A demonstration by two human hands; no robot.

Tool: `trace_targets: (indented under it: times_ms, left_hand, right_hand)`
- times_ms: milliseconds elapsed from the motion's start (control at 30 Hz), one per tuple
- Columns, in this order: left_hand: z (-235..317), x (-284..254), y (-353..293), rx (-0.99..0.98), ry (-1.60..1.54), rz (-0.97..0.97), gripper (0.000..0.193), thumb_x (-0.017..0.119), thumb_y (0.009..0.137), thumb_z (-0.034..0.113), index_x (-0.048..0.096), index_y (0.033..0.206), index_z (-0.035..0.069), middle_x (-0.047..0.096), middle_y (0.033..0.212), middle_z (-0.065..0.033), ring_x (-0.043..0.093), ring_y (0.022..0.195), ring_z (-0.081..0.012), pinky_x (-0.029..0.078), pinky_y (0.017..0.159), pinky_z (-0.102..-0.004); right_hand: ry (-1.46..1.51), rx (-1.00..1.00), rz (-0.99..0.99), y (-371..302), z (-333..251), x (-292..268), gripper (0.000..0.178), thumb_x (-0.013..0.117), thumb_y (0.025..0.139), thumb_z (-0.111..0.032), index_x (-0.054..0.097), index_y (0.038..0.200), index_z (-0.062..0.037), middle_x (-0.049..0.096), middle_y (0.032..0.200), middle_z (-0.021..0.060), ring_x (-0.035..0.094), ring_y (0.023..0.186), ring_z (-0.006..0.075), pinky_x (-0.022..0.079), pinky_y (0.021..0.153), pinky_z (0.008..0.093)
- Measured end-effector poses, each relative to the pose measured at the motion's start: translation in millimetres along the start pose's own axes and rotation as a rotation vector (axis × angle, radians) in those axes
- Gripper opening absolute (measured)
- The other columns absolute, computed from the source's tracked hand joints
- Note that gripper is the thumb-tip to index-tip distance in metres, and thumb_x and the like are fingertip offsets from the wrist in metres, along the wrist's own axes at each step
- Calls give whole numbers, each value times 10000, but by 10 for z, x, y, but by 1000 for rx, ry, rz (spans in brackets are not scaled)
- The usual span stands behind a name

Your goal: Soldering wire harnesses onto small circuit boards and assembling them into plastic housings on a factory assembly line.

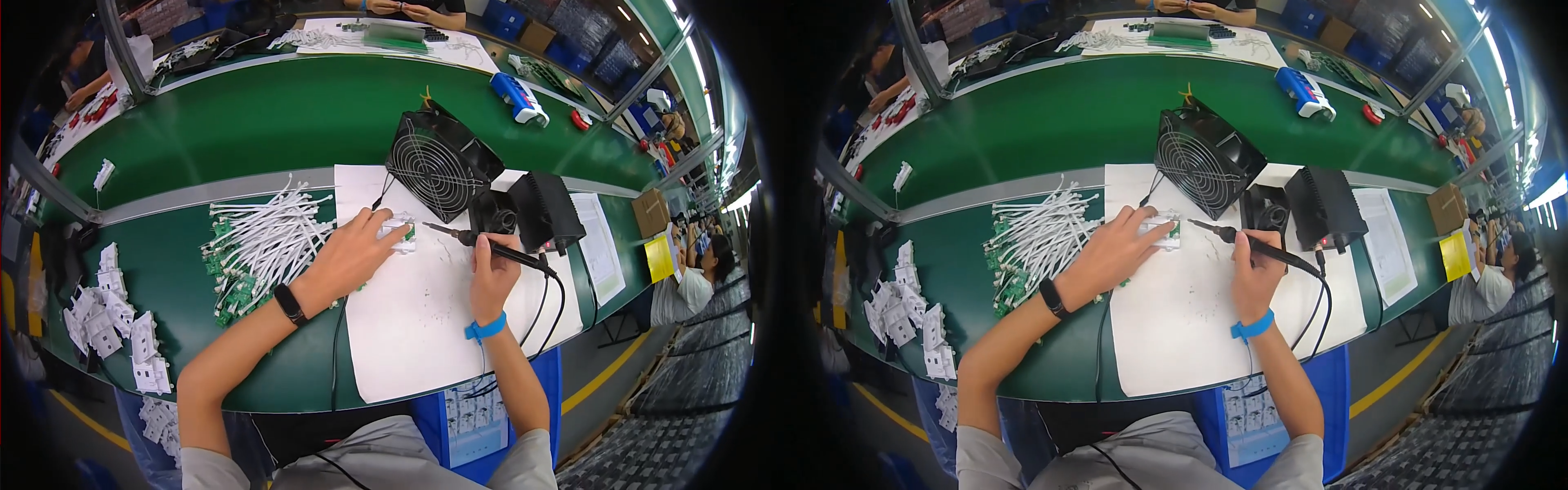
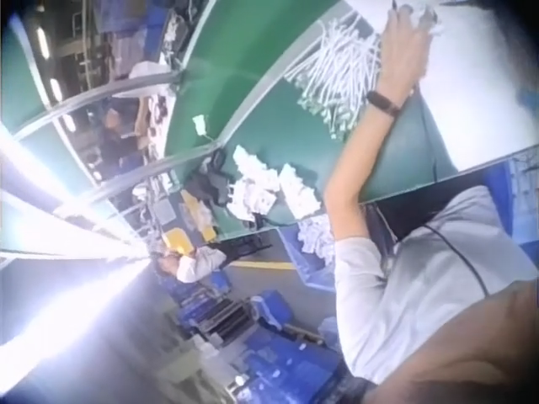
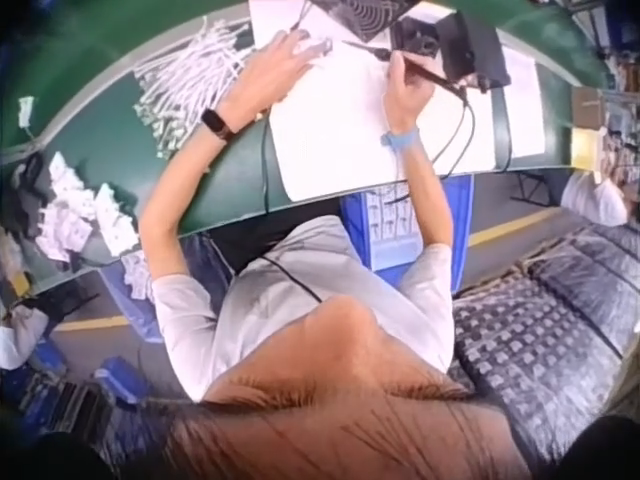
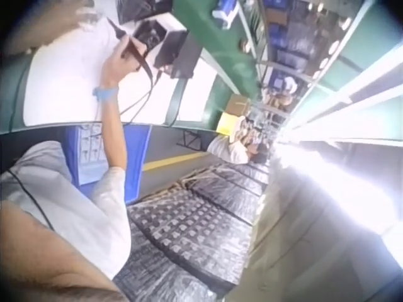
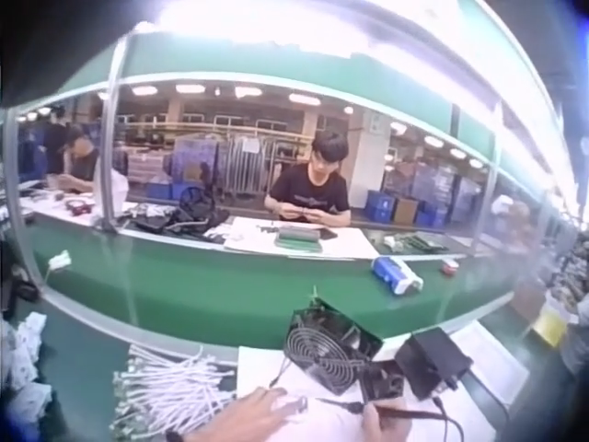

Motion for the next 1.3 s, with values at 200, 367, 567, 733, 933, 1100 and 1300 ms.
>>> trace_targets:
  times_ms: [200,367,567,733,933,1100,1300]
  left_hand:
    - [-22,-1,-12,-2,11,3,474,716,911,181,613,1372,146,561,1305,-102,568,1096,-264,582,783,-353]
    - [-14,-11,-15,15,22,40,482,726,893,175,625,1363,136,565,1294,-92,569,1083,-252,580,766,-338]
    - [-19,-11,-27,15,35,62,480,733,878,162,639,1346,126,570,1283,-95,572,1070,-246,576,750,-327]
    - [-21,13,-34,13,36,57,479,732,875,150,642,1345,125,571,1285,-99,573,1068,-247,575,753,-328]
    - [-18,23,-25,10,34,44,477,729,881,149,642,1349,126,570,1292,-101,573,1073,-251,572,776,-334]
    - [33,-57,-3,23,-9,19,511,666,818,11,643,1325,69,564,1288,-144,569,1080,-277,567,820,-335]
    - [-21,11,15,-51,-79,-69,488,722,896,134,628,1375,158,561,1317,-102,554,1130,-295,558,868,-369]
  right_hand:
    - [57,114,-57,-35,42,122,90,645,1022,-76,573,1029,-21,594,767,29,559,637,79,425,554,222]
    - [39,127,-27,-25,87,97,92,641,1022,-72,568,1026,-16,595,759,38,556,623,84,428,550,226]
    - [11,75,-25,-23,12,154,82,606,1044,-92,562,1013,-30,571,679,31,502,552,72,380,503,218]
    - [20,128,-70,-17,40,159,100,633,1033,-94,569,1014,-19,582,745,35,534,608,78,404,536,222]
    - [13,158,-43,41,6,163,118,630,1038,-108,558,987,-30,565,706,16,516,578,63,380,509,211]
    - [-35,177,47,-25,59,40,131,637,1035,-113,546,977,-39,559,703,6,506,571,51,364,495,204]
    - [69,99,72,-212,101,-45,108,658,1015,-78,561,1015,-33,574,861,5,519,759,46,417,673,205]
Point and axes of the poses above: each hand's wrist, its own y-axis towards the middle knuckle, its own x-axis out of the palm, z = x × y, the point moved 9 cm from there along y, towards the middle knuckle
